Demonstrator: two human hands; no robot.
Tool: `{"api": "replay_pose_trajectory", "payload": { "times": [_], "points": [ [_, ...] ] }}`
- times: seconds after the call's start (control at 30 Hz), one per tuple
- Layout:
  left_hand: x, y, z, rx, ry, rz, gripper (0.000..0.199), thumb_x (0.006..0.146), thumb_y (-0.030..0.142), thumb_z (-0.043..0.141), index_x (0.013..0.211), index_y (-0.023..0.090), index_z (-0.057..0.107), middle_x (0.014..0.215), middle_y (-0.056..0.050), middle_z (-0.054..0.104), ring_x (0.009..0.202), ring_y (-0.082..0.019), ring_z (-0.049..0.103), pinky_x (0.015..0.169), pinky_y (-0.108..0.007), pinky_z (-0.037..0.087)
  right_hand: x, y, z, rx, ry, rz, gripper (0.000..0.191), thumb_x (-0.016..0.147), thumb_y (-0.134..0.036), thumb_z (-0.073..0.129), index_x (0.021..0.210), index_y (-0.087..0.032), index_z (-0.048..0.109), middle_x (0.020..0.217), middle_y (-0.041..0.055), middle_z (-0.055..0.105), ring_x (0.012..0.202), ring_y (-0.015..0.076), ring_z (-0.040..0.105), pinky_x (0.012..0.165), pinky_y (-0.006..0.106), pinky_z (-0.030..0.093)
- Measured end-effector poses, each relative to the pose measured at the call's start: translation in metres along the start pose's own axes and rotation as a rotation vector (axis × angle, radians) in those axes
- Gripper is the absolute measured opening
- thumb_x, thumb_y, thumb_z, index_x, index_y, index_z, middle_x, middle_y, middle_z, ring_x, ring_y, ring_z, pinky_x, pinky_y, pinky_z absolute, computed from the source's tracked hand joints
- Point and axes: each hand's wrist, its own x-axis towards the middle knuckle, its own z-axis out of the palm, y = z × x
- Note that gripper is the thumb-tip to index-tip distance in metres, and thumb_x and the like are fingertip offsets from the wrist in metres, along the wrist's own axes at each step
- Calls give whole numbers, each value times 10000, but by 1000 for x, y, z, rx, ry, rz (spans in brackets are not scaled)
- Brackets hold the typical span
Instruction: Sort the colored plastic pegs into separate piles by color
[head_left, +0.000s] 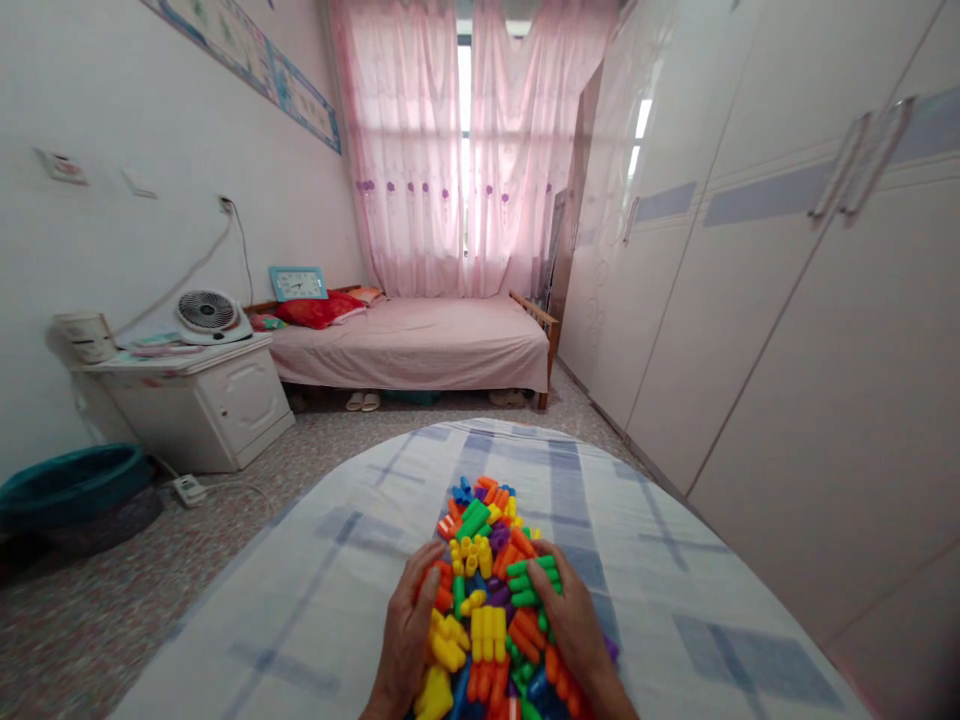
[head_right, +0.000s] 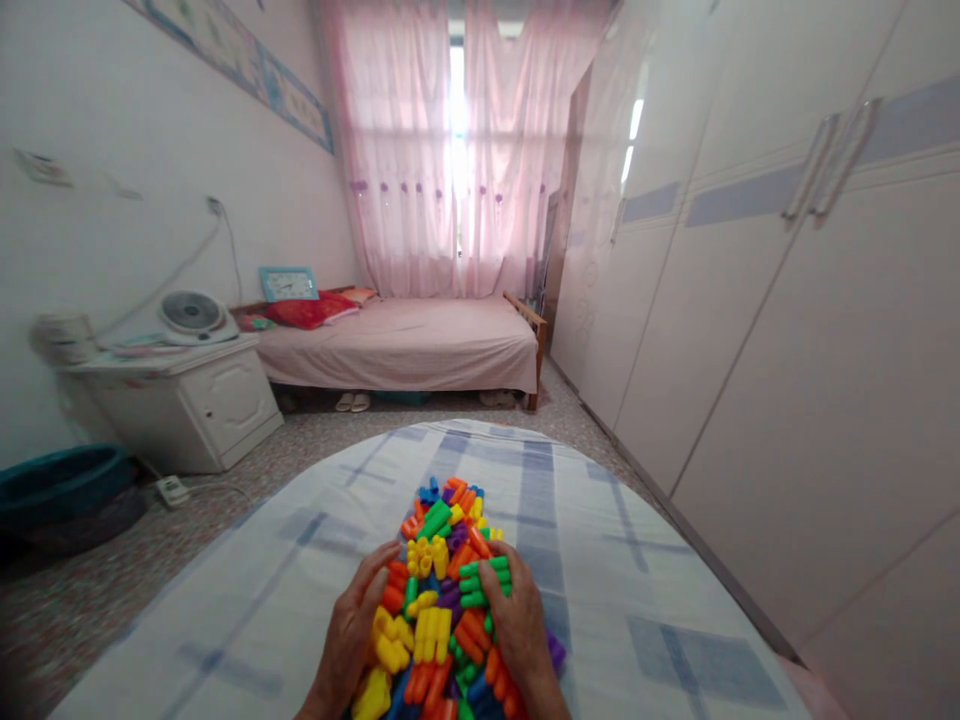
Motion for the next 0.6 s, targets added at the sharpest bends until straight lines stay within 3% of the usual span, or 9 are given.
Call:
{"api": "replay_pose_trajectory", "payload": {
  "times": [0.13,0.27,0.37,0.47,0.6],
  "points": [
    [8,-7,-5,-63,149,-103,462,835,522,437,1102,187,610,1267,-63,553,1242,-236,438,1108,-404,261,-1,-1,2,-40,44,-21,397,813,-510,463,1061,-229,596,1066,38,651,1021,211,584,911,326,424],
    [11,-17,-11,-254,248,-239,477,820,531,434,1127,198,584,1204,-78,593,1147,-245,535,992,-408,423,-1,1,3,-76,69,-37,383,824,-510,452,1054,-236,590,1076,33,642,1034,205,572,916,317,406],
    [13,-18,-14,-346,309,-251,446,786,501,493,1086,189,601,1139,-83,620,1109,-253,560,909,-377,487,-1,1,4,-91,51,-33,383,838,-507,436,1072,-234,568,1089,34,633,1042,203,565,925,319,392],
    [15,-18,-17,-434,339,-248,415,777,484,514,1055,189,604,1138,-78,616,1088,-242,571,876,-349,499,0,0,4,-97,43,-32,380,845,-502,427,1079,-232,555,1095,37,630,1057,204,556,939,322,378],
    [18,-20,-19,-470,293,-278,444,756,496,546,1072,189,596,1157,-82,606,1024,-228,599,800,-318,515,0,2,4,-107,50,-32,381,841,-505,428,1066,-229,563,1093,39,629,1047,203,560,939,322,377]
  ]
}}
